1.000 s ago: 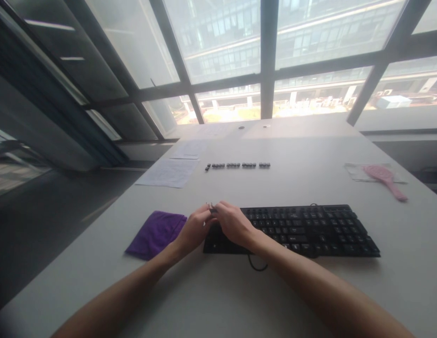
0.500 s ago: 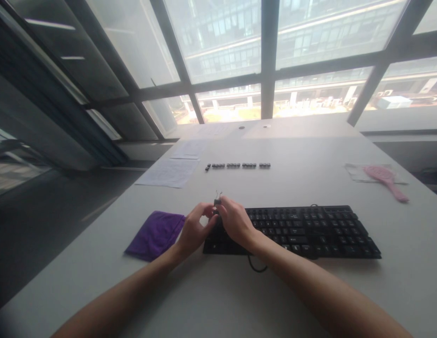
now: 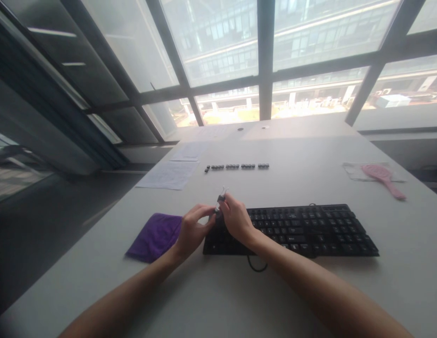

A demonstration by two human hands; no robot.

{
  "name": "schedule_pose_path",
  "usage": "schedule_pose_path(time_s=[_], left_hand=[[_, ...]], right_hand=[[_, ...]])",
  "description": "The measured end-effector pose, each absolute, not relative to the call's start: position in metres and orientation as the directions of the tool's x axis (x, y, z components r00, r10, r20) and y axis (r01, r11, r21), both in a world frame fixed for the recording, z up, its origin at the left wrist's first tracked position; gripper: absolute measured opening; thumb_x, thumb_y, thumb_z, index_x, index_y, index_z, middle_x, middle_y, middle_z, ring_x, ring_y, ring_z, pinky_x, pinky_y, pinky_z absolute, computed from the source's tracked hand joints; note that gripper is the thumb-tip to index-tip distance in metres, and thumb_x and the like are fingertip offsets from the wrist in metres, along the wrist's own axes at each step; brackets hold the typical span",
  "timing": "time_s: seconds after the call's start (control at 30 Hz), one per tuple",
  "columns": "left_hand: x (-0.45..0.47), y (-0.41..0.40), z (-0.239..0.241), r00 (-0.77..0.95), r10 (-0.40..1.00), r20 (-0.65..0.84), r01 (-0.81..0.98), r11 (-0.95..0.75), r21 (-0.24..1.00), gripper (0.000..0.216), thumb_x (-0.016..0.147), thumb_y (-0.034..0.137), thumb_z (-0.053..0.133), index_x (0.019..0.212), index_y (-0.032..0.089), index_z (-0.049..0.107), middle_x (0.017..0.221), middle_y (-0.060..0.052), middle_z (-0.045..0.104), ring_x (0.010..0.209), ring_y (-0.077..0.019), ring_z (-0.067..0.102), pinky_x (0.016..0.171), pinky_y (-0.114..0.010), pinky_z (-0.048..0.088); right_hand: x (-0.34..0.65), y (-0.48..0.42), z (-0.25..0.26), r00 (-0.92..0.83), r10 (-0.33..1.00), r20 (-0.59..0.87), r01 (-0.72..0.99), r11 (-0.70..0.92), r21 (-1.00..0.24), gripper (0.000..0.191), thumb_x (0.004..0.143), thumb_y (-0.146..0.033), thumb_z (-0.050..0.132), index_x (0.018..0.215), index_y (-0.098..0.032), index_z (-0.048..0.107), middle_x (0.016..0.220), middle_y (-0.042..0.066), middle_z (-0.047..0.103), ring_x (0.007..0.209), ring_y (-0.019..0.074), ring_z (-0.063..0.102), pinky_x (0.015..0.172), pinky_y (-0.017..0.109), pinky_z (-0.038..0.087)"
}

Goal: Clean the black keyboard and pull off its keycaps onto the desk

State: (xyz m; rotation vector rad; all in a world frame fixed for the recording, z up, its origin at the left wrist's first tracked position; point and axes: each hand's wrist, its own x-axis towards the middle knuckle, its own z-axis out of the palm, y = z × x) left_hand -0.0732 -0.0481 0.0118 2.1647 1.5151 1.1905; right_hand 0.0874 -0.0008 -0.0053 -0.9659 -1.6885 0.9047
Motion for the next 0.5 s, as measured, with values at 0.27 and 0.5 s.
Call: schedule_pose_path(time_s=[0.27,0.5], left_hand=[[-0.093,-0.011,0.017,-0.002,0.878,0.478,0.66,-0.358,0.66,0.013,0.085,0.025,0.064,0.095,0.02,0.072,0.094,-0.005,0.073,0.085,-0.0178,0.069,0.082,-0.032,0.057],[-0.124,0.111,-0.002,-0.24,0.896,0.373,0.789,-0.044,0.613,0.016,0.075,0.016,0.066,0.088,0.015,0.074,0.083,-0.006,0.074,0.079,-0.018,0.069,0.082,-0.029,0.053]], right_hand=[[0.086,0.002,-0.01,-0.172,0.923,0.343,0.118,0.365,-0.923,0.023,0.1,-0.039,0.044,0.088,-0.022,0.054,0.073,0.001,0.067,0.066,0.0166,0.062,0.065,0.027,0.044],[0.085,0.002,-0.011,-0.189,0.917,0.35,0.137,0.377,-0.916,0.024,0.1,-0.038,0.042,0.085,-0.022,0.053,0.072,0.001,0.065,0.066,0.0164,0.06,0.065,0.027,0.043]])
